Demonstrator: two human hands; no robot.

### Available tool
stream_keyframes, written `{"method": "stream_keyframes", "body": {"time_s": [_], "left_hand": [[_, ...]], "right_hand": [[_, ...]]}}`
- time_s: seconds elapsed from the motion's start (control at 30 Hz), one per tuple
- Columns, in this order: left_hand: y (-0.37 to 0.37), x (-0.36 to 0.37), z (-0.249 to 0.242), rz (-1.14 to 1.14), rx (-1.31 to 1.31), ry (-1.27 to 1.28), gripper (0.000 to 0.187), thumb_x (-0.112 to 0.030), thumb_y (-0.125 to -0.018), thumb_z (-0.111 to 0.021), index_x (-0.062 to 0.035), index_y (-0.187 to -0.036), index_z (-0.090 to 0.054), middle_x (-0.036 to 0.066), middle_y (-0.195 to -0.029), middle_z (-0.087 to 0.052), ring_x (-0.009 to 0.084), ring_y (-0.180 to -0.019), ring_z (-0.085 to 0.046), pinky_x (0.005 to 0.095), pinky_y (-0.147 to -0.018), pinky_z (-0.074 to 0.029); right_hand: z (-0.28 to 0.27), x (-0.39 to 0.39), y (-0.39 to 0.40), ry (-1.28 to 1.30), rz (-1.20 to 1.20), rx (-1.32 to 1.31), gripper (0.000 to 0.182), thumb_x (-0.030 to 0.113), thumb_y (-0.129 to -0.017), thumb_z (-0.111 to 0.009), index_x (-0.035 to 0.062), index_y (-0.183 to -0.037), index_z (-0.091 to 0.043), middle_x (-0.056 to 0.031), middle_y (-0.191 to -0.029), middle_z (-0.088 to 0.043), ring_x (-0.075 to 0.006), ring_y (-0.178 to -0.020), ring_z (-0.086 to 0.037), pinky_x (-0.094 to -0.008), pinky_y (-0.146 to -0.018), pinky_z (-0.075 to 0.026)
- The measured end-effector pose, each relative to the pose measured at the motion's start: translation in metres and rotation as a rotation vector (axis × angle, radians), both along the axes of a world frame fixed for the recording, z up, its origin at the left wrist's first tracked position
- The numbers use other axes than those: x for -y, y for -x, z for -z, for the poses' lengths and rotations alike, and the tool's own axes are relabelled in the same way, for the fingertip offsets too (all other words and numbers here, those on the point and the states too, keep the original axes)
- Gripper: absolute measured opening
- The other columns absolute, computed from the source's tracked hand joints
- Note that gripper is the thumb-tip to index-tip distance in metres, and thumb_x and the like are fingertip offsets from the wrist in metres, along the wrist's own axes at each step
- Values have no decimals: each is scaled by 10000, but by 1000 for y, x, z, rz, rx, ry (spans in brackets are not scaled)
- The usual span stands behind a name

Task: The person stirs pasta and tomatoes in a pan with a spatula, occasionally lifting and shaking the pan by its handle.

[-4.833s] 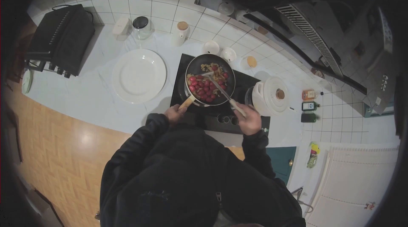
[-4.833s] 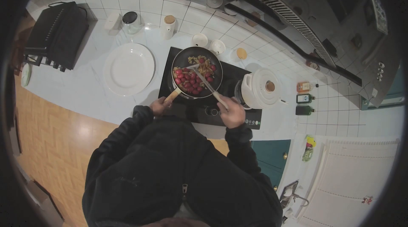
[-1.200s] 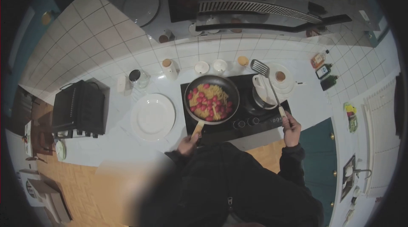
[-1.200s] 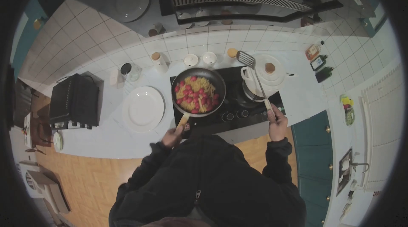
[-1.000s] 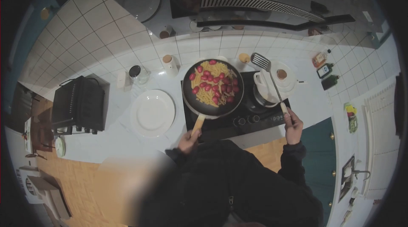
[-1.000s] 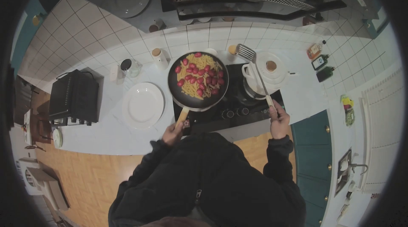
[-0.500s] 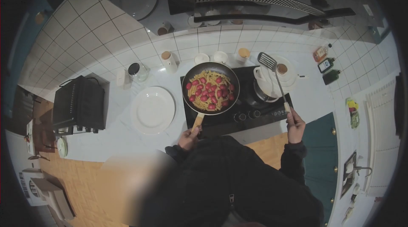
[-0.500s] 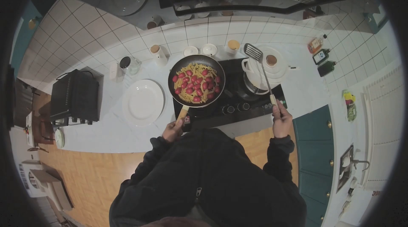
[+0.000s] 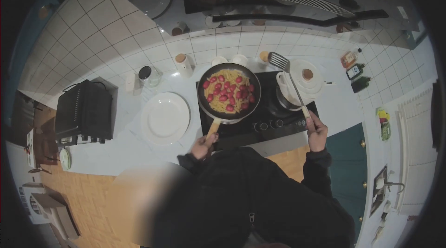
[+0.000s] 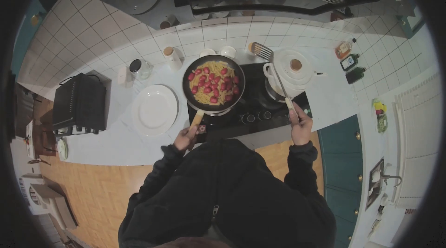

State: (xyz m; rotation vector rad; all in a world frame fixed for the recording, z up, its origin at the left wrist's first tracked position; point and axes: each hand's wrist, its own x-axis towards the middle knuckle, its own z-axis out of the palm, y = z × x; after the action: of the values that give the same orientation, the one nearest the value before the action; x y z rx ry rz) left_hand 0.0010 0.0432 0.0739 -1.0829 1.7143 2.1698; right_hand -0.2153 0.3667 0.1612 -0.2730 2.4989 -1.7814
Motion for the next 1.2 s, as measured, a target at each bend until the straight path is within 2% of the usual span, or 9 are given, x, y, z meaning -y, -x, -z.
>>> {"method": "stream_keyframes", "body": {"time_s": [0.2, 0.3, 0.4, 0.6, 0.7, 0.9, 1.0, 1.1, 1.2], "left_hand": [[-25, 4, 14, 12, -35, -4, 393, -534, -911, -579, -154, -831, -517, -43, -595, -419, 59, -518, -375, 230, -487, -268], [-24, 5, 32, 35, 78, 20, 511, -600, -889, -553, -100, -976, -616, -1, -788, -567, 109, -714, -494, 263, -687, -378], [-29, 4, 32, 0, 79, -20, 495, -604, -871, -575, -113, -926, -611, -19, -691, -516, 92, -622, -449, 249, -595, -349], [-36, 2, 3, 67, 130, 54, 677, -651, -837, -558, -45, -1128, -644, 73, -868, -646, 169, -754, -558, 301, -738, -436], [-36, 6, 8, 101, 125, 102, 588, -640, -864, -529, -74, -972, -646, 43, -848, -620, 153, -770, -540, 304, -741, -422], [-4, 3, 7, 111, 92, 149, 470, -621, -907, -496, -168, -828, -592, -14, -660, -505, 99, -596, -445, 257, -592, -339], [-17, -1, -3, 73, -18, 62, 512, -498, -951, -518, -54, -1199, -574, 43, -1146, -571, 133, -1052, -511, 250, -930, -360], [-7, -9, 7, -4, -14, 39, 375, -513, -938, -532, -140, -913, -542, 1, -670, -465, 101, -594, -443, 250, -558, -327], [-1, -4, 20, -20, 11, 2, 413, -572, -890, -557, -164, -838, -589, -16, -601, -475, 93, -531, -446, 247, -518, -349]], "right_hand": [[30, -8, 4, -13, 109, -97, 408, 307, -934, -642, 55, -1254, -635, 18, -693, -501, -95, -594, -348, -249, -587, -341], [10, -3, 4, -44, 71, 12, 458, 352, -918, -660, 31, -1243, -636, -34, -910, -642, -118, -834, -517, -272, -747, -425], [16, 3, 5, -10, 57, -51, 454, 361, -922, -654, 53, -1255, -633, 0, -766, -600, -101, -699, -472, -261, -653, -411], [27, 1, 1, -27, 43, -59, 463, 367, -935, -634, 56, -1277, -616, 17, -650, -497, -72, -531, -340, -246, -508, -303], [31, -1, 8, -23, 39, -96, 455, 365, -937, -631, 57, -1270, -621, 7, -654, -510, -74, -525, -346, -246, -493, -306], [16, 9, 6, -2, 30, -15, 430, 313, -936, -638, 56, -1280, -615, -43, -1045, -643, -119, -817, -499, -267, -742, -430], [2, 8, 9, 90, 17, 8, 516, 355, -906, -668, 18, -1288, -587, -155, -1250, -603, -243, -1125, -551, -348, -919, -488], [15, -3, 2, 35, 56, -34, 619, 425, -903, -655, -25, -1315, -547, -172, -1248, -605, -211, -1122, -566, -318, -886, -491], [13, -1, 13, 16, 45, -79, 549, 378, -913, -653, -23, -1280, -579, -197, -1256, -597, -228, -1131, -575, -319, -837, -505]]}}
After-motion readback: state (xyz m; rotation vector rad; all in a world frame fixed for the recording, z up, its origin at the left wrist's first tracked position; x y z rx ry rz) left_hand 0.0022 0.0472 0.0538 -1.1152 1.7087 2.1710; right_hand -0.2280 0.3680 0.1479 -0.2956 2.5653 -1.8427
